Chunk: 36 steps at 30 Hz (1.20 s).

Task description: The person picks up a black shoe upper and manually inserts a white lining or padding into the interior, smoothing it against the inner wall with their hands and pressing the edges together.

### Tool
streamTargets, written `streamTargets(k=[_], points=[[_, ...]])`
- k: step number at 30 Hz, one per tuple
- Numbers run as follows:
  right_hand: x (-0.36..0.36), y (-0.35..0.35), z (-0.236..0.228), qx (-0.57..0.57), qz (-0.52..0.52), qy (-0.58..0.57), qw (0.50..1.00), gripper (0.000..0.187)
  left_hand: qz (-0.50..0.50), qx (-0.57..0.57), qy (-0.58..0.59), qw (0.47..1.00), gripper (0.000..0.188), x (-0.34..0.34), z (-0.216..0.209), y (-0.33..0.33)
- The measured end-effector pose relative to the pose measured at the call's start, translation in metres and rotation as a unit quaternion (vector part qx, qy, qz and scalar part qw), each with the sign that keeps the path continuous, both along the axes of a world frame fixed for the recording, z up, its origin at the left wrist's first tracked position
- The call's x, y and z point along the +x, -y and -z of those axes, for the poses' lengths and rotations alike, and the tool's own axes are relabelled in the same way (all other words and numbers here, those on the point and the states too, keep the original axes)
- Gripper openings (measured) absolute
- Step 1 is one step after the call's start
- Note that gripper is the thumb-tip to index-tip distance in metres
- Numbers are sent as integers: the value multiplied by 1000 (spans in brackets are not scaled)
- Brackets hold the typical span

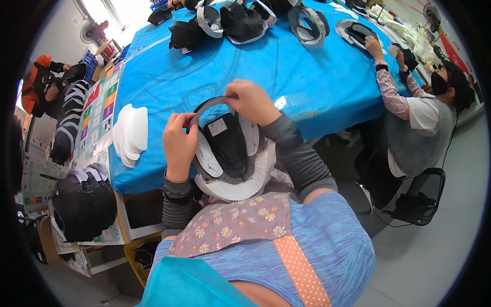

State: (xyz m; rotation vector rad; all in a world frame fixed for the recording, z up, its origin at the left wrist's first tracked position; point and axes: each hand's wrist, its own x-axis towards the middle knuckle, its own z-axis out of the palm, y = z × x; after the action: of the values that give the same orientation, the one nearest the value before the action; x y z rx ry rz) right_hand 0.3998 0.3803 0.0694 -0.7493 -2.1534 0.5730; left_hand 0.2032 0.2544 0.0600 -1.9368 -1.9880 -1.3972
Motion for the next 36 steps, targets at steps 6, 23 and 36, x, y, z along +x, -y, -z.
streamTargets(k=[6,23,36], points=[[15,-2,4,-22,19,11,1000,17,-5,-20,10,1000,11,3,-5,2],[30,9,14,-69,51,-43,995,14,-7,-11,49,999,13,4,0,1],[32,3,20,-189,7,-38,981,41,15,-24,23,999,17,-5,-9,-4]])
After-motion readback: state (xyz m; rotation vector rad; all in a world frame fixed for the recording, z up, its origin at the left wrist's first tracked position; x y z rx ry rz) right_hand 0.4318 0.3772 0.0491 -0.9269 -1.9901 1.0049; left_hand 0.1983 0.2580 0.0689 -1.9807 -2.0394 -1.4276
